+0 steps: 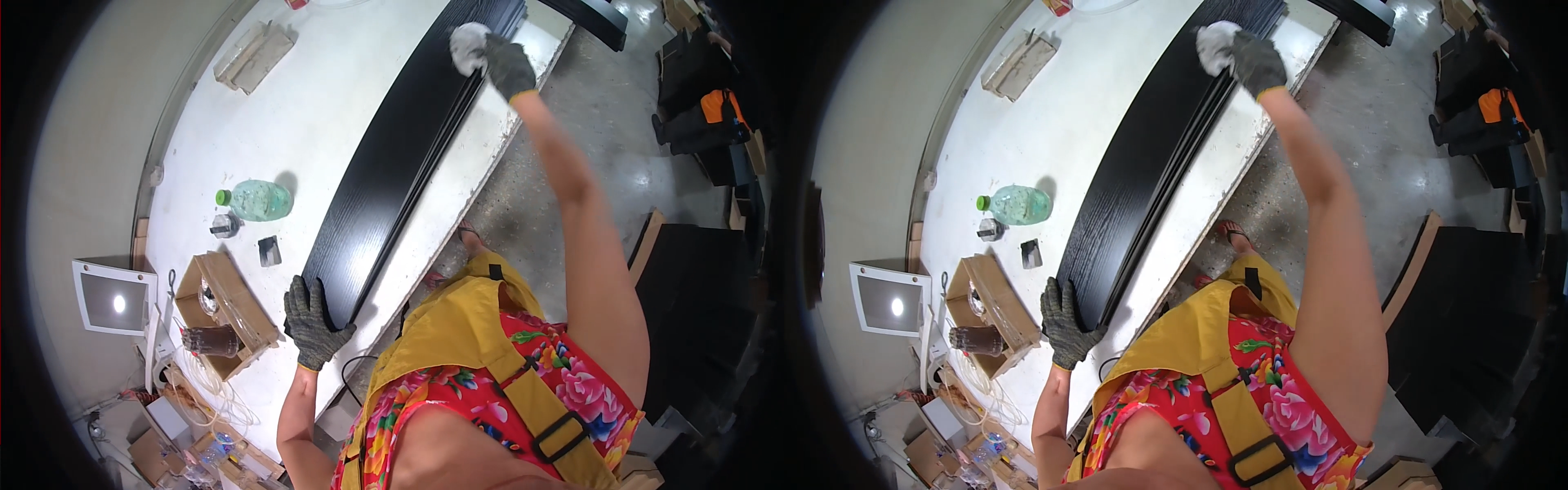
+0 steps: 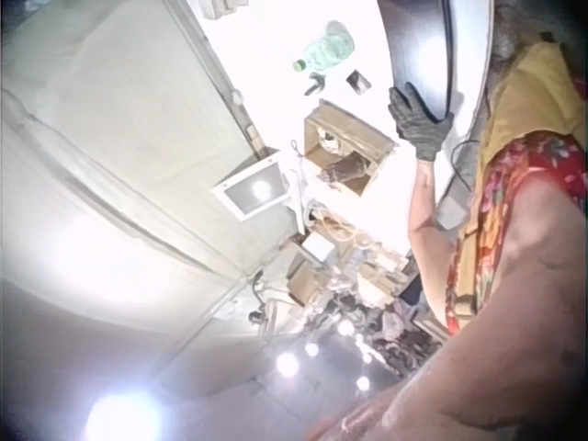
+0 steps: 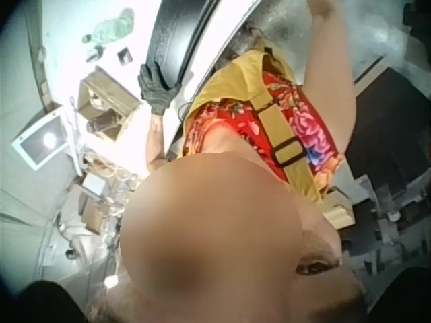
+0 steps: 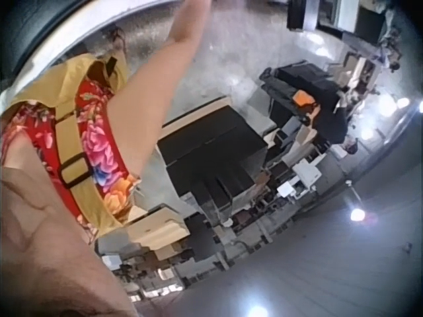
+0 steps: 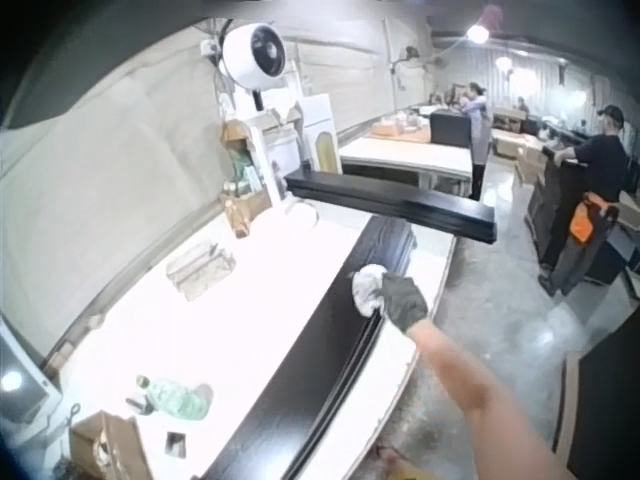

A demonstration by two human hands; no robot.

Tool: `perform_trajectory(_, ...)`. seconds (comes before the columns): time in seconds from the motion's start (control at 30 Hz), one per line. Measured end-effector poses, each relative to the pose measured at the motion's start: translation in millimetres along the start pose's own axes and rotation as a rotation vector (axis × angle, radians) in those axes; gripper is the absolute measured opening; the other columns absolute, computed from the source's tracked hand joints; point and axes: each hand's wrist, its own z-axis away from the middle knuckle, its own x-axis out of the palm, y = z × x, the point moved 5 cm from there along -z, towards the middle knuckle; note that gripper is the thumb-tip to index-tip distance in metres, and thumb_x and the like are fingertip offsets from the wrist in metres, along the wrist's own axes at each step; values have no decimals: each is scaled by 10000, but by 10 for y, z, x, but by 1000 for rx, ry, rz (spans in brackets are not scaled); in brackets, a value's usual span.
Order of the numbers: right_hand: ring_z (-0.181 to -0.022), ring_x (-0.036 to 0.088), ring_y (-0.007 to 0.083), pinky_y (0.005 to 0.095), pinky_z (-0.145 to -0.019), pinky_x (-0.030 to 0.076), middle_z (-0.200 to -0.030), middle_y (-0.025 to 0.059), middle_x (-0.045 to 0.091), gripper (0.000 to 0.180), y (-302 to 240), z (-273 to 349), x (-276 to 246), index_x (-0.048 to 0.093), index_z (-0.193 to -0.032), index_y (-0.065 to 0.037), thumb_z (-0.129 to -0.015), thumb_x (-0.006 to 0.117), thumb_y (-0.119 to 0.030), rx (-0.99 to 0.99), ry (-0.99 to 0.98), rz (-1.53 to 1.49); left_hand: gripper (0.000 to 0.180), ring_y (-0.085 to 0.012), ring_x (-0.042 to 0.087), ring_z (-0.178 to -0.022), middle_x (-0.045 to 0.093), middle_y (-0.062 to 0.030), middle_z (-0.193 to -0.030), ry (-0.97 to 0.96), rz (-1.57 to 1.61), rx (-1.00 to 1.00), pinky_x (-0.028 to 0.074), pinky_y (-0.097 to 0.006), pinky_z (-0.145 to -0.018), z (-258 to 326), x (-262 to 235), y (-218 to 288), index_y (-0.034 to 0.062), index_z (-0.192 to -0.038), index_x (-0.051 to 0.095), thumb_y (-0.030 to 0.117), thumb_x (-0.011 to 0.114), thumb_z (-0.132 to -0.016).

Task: Cleaning and wiping down black wooden slats or furniture components using a cloth and liquid cleaner.

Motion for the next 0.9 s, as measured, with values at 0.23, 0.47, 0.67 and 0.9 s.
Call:
perform_trajectory(0.23, -884, 621, 165, 318, -727, 529, -920, 50, 645, 273, -1664, 363, -122, 634, -1106, -168, -898, 563, -330, -332, -192, -515, 1287, -395, 172, -1421, 198, -259, -1510, -90, 74, 57, 86, -553, -1151, -735, -65, 400, -6, -1490, 111, 512, 827, -554)
perform_trajectory(0.47, -1148, 511, 239, 456, -903, 411, -1153, 2, 566, 391, -2266, 482, -537, 595, -1149, -260, -784, 572, -399, -653, -171, -450, 1247, -429, 269, -1375, 234, -273, -1501, 169, 123, 159, 206, -518, -1138, -1455, 59, 749, -41, -1474, 124, 422, 845, -569)
perform_trajectory(0.67, -1028, 569, 192, 361, -791, 498, -1041, -18, 629, 372, -320, -966, 181, 594, -1194, -419, -827, 564, -365, -290, -132, -46, 1224, -428, 278, -1370, 258, -264, -1491, 125, 108, 81, 222, -518, -1133, -1489, 15, 736, -40, -1464, 185, 432, 836, -540)
perform_trajectory(0.9, -1137, 569, 306, 468, -883, 486, -1264, 82, 582, 378, 1427, -1887, 813, 572, -1226, -185, -927, 478, -396, 273, -181, 293, 1156, -427, 327, -1344, 322, -260, -1452, 68, 61, 49, 262, -535, -1105, -1553, 50, 708, -27, -1439, 285, 512, 798, -555)
